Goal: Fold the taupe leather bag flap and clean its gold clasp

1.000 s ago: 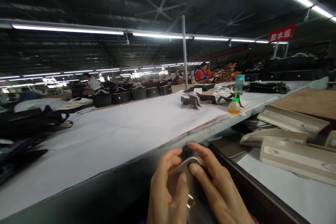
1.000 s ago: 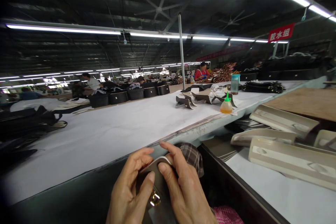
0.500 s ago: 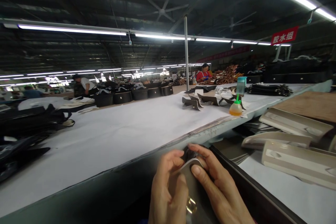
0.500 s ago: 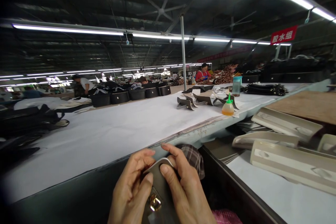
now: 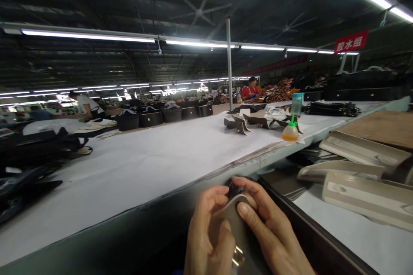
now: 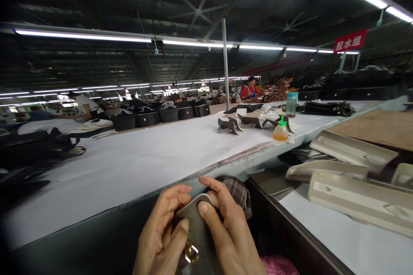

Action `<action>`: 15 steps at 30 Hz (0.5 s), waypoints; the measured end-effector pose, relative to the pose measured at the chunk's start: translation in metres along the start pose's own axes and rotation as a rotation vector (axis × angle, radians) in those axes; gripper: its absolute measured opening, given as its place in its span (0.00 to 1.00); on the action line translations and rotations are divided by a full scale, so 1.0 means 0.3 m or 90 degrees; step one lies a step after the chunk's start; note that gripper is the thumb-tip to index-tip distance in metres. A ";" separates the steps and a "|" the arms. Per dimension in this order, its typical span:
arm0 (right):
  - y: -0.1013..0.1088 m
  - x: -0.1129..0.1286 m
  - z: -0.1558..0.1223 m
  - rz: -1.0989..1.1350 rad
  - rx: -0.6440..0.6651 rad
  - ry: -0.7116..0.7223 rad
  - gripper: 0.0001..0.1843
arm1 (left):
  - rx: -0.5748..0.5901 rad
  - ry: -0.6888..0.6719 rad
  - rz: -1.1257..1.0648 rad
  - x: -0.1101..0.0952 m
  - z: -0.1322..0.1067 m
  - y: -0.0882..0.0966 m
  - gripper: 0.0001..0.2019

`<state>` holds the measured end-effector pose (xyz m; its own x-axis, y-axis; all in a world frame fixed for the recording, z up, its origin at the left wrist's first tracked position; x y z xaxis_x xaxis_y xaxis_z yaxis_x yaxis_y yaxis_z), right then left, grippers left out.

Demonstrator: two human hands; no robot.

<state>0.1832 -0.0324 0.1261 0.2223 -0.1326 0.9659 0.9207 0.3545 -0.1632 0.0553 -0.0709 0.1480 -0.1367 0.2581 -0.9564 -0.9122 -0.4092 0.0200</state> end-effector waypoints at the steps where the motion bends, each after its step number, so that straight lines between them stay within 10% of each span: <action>1: 0.001 0.003 -0.001 -0.001 -0.003 0.003 0.26 | -0.002 -0.002 -0.001 -0.005 -0.002 0.000 0.15; 15: 0.013 0.037 -0.026 -0.074 -0.060 0.084 0.23 | 0.003 -0.019 -0.004 0.003 -0.020 -0.015 0.13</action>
<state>0.1917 -0.0399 0.1347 0.1473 -0.2898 0.9457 0.9671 0.2425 -0.0764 0.0617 -0.0739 0.1452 -0.1424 0.2872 -0.9472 -0.9149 -0.4035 0.0152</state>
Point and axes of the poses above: each hand's wrist, its own z-axis towards the middle knuckle, its own y-axis out of the back of the hand, x = y × z, the point moved 7 cm from there along z, towards the middle knuckle, and after that the axes turned 5 degrees about z, right-handed, at the moved point
